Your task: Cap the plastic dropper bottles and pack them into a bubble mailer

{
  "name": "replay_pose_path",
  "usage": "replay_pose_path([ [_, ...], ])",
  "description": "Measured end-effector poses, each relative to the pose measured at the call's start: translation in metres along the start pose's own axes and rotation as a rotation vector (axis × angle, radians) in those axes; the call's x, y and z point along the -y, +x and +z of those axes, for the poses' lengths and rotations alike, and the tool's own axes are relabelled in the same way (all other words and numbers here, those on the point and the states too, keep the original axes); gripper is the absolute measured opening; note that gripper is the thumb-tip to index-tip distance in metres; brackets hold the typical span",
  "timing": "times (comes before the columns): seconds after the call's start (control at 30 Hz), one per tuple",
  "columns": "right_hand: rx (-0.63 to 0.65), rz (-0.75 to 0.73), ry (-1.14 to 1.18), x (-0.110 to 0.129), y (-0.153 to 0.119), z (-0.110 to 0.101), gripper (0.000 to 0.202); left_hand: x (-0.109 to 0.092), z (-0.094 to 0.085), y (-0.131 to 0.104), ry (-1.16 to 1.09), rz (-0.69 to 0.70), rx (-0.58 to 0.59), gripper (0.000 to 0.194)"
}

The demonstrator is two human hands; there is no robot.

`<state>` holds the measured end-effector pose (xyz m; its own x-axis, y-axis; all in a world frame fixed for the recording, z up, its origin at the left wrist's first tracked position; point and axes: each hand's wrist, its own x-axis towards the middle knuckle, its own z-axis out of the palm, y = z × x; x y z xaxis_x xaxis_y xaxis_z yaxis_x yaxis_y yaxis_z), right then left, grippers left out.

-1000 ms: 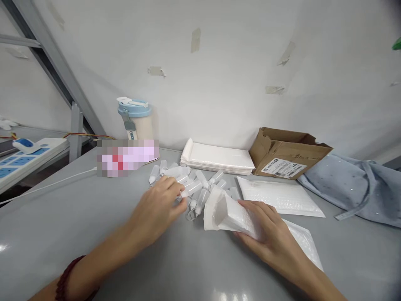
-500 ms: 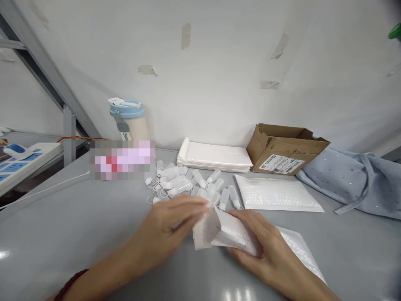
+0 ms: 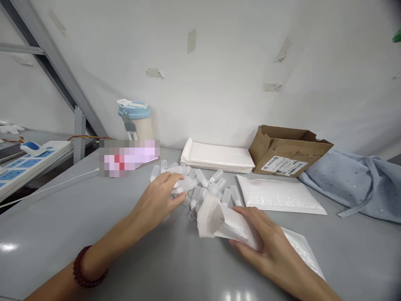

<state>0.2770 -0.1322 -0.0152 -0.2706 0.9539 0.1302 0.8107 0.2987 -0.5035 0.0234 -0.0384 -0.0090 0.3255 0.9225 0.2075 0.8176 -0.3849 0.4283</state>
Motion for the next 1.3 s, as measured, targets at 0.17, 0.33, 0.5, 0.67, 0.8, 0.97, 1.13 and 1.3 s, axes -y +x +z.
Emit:
replay_pose_path([
  [0.17, -0.039, 0.033, -0.006, -0.004, 0.002, -0.002, 0.046, -0.010, -0.019, -0.007, -0.349, -0.077, 0.041, 0.029],
  [0.33, -0.025, 0.068, 0.043, -0.003, 0.003, 0.000, 0.046, -0.012, -0.020, -0.012, -0.366, 0.297, 0.191, 0.027],
  [0.5, 0.025, 0.024, 0.074, 0.002, 0.000, 0.008, 0.047, -0.016, -0.003, -0.014, -0.369, 0.539, 0.265, 0.027],
  [0.67, 0.094, -0.008, 0.128, 0.006, -0.002, 0.011, 0.052, -0.030, 0.003, -0.019, -0.488, 0.507, 0.415, 0.032],
  [0.8, 0.093, -0.013, 0.134, 0.010, -0.002, 0.011, 0.047, -0.035, 0.009, -0.021, -0.480, 0.355, 0.408, 0.028],
  [0.97, -0.011, 0.148, 0.082, 0.006, 0.005, 0.009, 0.033, -0.035, 0.016, -0.022, -0.518, 0.087, 0.318, 0.013],
  [1.13, -0.044, 0.202, 0.087, 0.001, 0.012, 0.010, 0.024, -0.034, 0.014, -0.024, -0.337, 0.018, 0.231, 0.015],
  [1.3, -0.093, 0.213, 0.151, 0.004, 0.013, 0.010, 0.023, -0.040, 0.014, -0.029, -0.407, -0.014, 0.392, 0.018],
])
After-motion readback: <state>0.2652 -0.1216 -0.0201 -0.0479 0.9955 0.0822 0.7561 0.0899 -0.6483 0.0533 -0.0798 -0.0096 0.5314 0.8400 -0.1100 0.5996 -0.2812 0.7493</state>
